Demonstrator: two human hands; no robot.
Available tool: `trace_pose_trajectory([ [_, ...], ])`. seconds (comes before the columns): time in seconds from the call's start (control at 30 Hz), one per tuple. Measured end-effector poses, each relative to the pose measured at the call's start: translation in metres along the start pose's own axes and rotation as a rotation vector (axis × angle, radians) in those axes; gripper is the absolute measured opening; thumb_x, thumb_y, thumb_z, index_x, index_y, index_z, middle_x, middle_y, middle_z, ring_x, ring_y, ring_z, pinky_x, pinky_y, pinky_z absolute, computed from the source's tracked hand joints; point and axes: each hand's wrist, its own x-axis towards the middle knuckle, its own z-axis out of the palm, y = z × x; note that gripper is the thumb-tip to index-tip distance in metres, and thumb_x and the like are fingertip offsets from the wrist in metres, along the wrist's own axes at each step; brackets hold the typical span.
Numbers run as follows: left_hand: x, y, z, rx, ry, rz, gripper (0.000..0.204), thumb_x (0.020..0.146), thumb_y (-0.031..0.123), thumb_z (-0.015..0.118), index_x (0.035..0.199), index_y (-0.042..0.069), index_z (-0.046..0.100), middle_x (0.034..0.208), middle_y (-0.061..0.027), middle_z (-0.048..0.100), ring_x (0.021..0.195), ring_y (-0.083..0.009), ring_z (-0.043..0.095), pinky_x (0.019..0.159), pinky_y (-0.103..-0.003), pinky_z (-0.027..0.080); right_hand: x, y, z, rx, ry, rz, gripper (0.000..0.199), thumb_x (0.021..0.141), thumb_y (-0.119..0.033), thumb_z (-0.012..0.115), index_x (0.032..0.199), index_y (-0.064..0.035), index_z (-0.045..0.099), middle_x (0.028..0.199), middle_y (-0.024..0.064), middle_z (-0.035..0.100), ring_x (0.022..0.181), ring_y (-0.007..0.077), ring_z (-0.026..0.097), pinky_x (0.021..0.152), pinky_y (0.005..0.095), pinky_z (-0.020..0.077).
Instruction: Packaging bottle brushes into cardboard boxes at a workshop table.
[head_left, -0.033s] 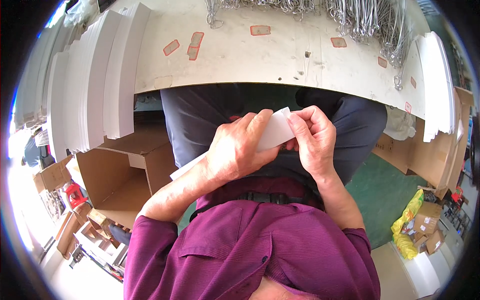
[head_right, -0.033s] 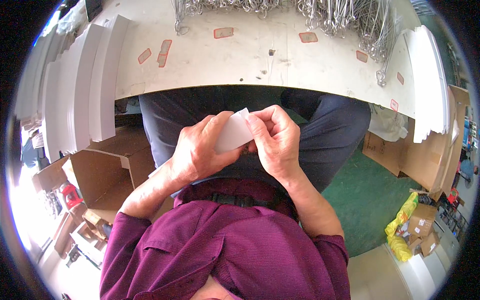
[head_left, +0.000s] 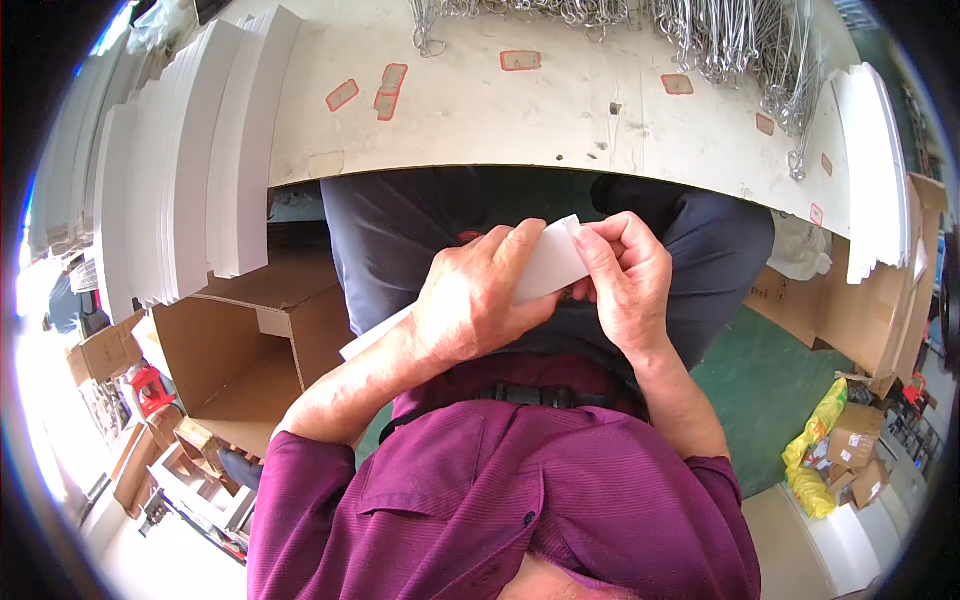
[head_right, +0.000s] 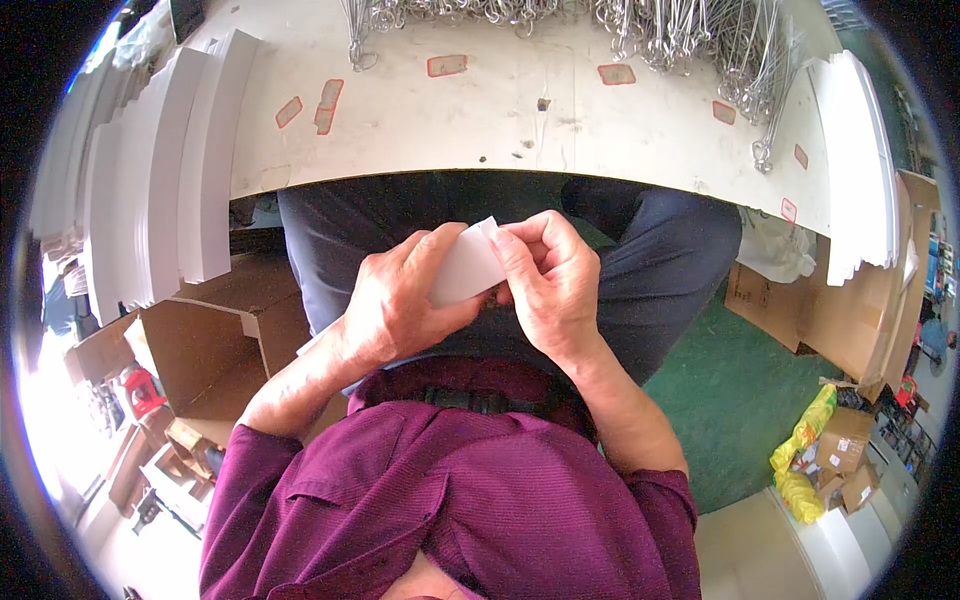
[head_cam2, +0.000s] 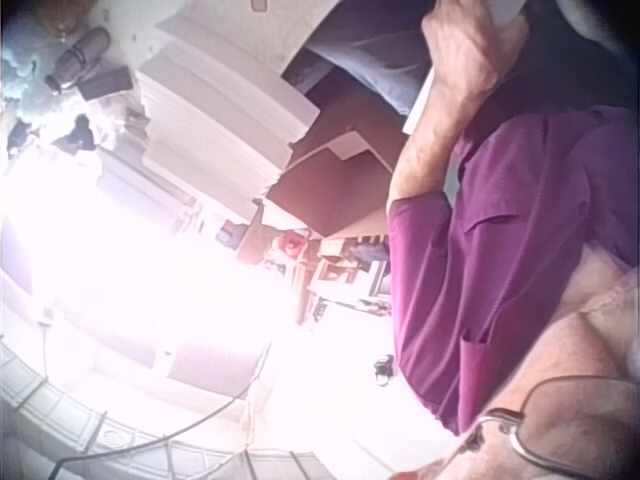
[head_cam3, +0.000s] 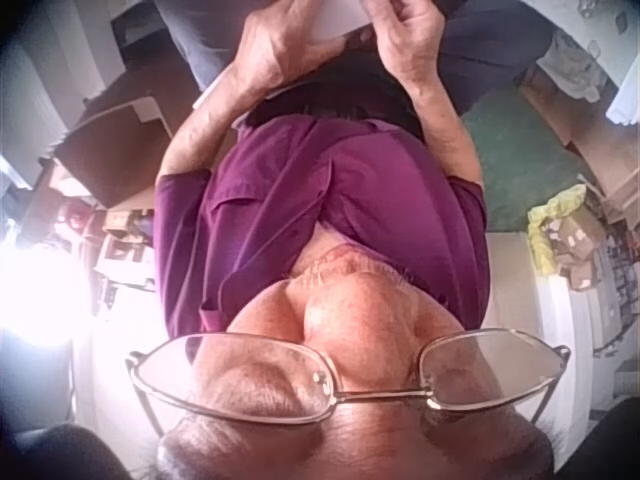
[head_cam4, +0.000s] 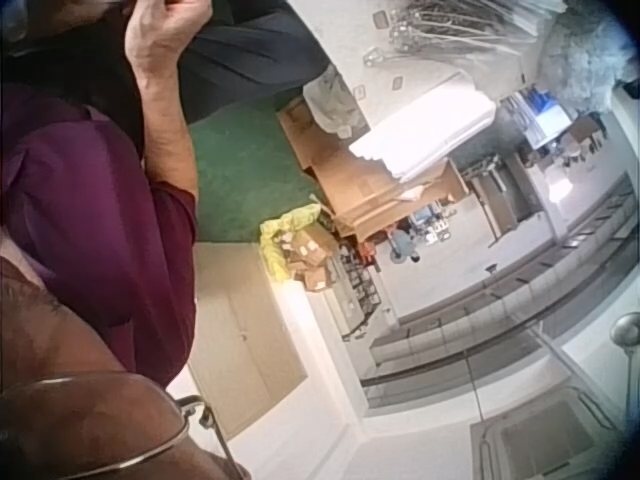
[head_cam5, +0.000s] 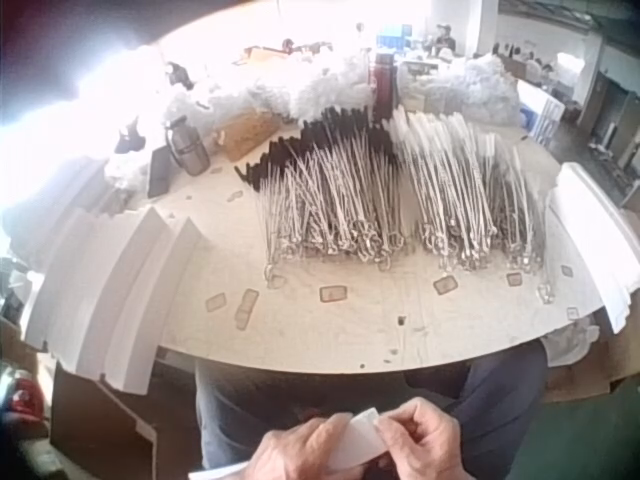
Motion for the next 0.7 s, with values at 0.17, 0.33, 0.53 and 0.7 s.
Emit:
trace_pose_trajectory([
  [0.17, -0.0011, -0.0016, 0.0019, -0.013, 0.032, 0.020, 0.059, 0.071, 0.014, 0.084, 0.124, 0.002, 0.061, 0.090, -0.0190, 0.070, 0.076, -0.0369, 0.073, 0.063, -0.044, 0.061, 0.0000, 0.0019, 0.0004, -0.026, 0.001, -0.039, 0.014, 0.102, -0.015, 0.068, 0.097, -0.0018, 0.064, 0.078, 0.0030, 0.070, 0.060, 0.0034, 0.060, 0.051, 0.0207, 0.0495],
  [0.33, -0.0009, -0.0012, 0.0010, -0.015, 0.027, 0.013, 0.059, 0.071, 0.014, 0.084, 0.124, 0.001, 0.061, 0.091, -0.0195, 0.071, 0.078, -0.0370, 0.074, 0.064, -0.044, 0.061, 0.0006, 0.0000, 0.0005, 0.004, 0.008, 0.009, 0.015, 0.102, -0.015, 0.068, 0.097, -0.0019, 0.064, 0.078, 0.0031, 0.071, 0.061, 0.0032, 0.061, 0.051, 0.0201, 0.0495],
  [0.53, -0.0006, -0.0013, 0.0002, -0.037, 0.017, 0.001, 0.059, 0.071, 0.014, 0.084, 0.124, 0.001, 0.061, 0.093, -0.0206, 0.071, 0.079, -0.0377, 0.074, 0.066, -0.044, 0.062, 0.0015, 0.0014, 0.0010, 0.024, 0.015, 0.022, 0.015, 0.102, -0.015, 0.068, 0.096, -0.0021, 0.065, 0.079, 0.0033, 0.071, 0.061, 0.0032, 0.061, 0.051, 0.0200, 0.0498],
  [0.7, -0.0018, -0.0028, 0.0008, -0.061, 0.010, -0.016, 0.060, 0.071, 0.014, 0.085, 0.125, 0.002, 0.061, 0.094, -0.0207, 0.071, 0.080, -0.0380, 0.074, 0.067, -0.044, 0.061, 0.0012, 0.0016, -0.0002, 0.005, 0.005, 0.018, 0.015, 0.102, -0.014, 0.068, 0.095, -0.0019, 0.064, 0.078, 0.0036, 0.071, 0.062, 0.0034, 0.062, 0.051, 0.0204, 0.0504],
])
